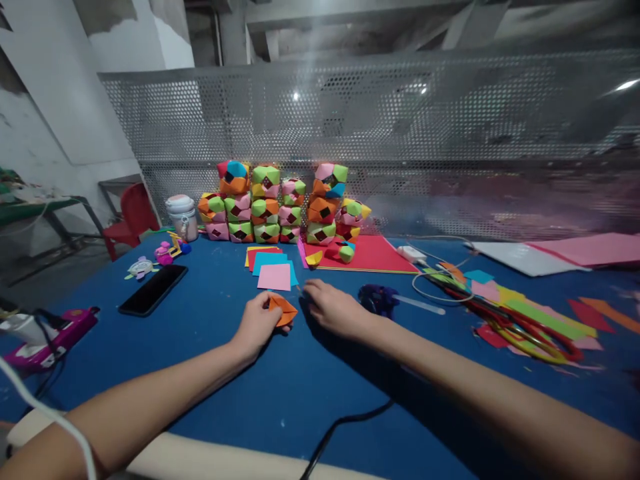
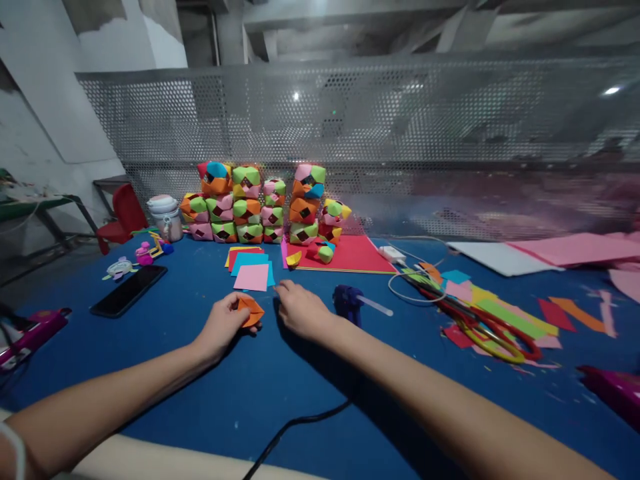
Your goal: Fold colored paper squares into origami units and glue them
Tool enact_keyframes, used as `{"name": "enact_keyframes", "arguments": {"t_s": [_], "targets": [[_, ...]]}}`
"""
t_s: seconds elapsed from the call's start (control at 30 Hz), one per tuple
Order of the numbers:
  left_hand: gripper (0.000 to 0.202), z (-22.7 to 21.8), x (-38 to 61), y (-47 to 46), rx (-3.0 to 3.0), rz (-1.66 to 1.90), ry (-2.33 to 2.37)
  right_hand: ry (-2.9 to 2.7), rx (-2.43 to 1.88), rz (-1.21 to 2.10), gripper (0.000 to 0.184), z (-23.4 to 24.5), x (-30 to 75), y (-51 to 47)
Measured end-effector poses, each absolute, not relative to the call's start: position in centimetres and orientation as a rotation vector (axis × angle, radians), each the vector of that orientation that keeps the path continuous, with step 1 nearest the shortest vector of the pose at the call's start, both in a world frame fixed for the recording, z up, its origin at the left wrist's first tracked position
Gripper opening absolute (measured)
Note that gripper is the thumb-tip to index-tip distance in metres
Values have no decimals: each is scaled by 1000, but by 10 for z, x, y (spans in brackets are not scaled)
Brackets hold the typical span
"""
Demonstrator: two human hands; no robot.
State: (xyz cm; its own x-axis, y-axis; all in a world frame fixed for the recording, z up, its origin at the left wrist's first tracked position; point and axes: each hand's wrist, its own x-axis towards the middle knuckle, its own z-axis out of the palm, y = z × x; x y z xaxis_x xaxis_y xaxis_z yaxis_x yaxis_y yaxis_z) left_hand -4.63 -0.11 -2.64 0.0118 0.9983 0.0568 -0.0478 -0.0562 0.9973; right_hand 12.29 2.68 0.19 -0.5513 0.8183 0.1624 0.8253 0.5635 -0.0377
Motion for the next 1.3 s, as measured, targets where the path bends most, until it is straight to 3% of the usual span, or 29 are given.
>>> {"name": "enact_keyframes", "arguments": {"t_s": [0.1,0.23,0.6,0.7,0.87,1.3], "targets": [[16,-29,-47,-2,1224,1249,1118,-2571,-1584,-224,25,-3,108,61],[17,-29,-48,-4,1204,1243,1110,-2542,-1751,-356,33,-10,104,93],[18,-33,-48,-3,1191,1205,1076,-2541,-1778,-486,32,-10,111,81],[18,-34,-48,-4,1220,1200,1062,-2593,-1615,-430,24,-3,95,74],[22,-36,-50,-6,1311,1189,1064,-2731,-1347,-209,28,-6,72,74],[20,-25,-79,12,1657,1188,1349,-2377,-1458,223,30,-25,91,88]]}}
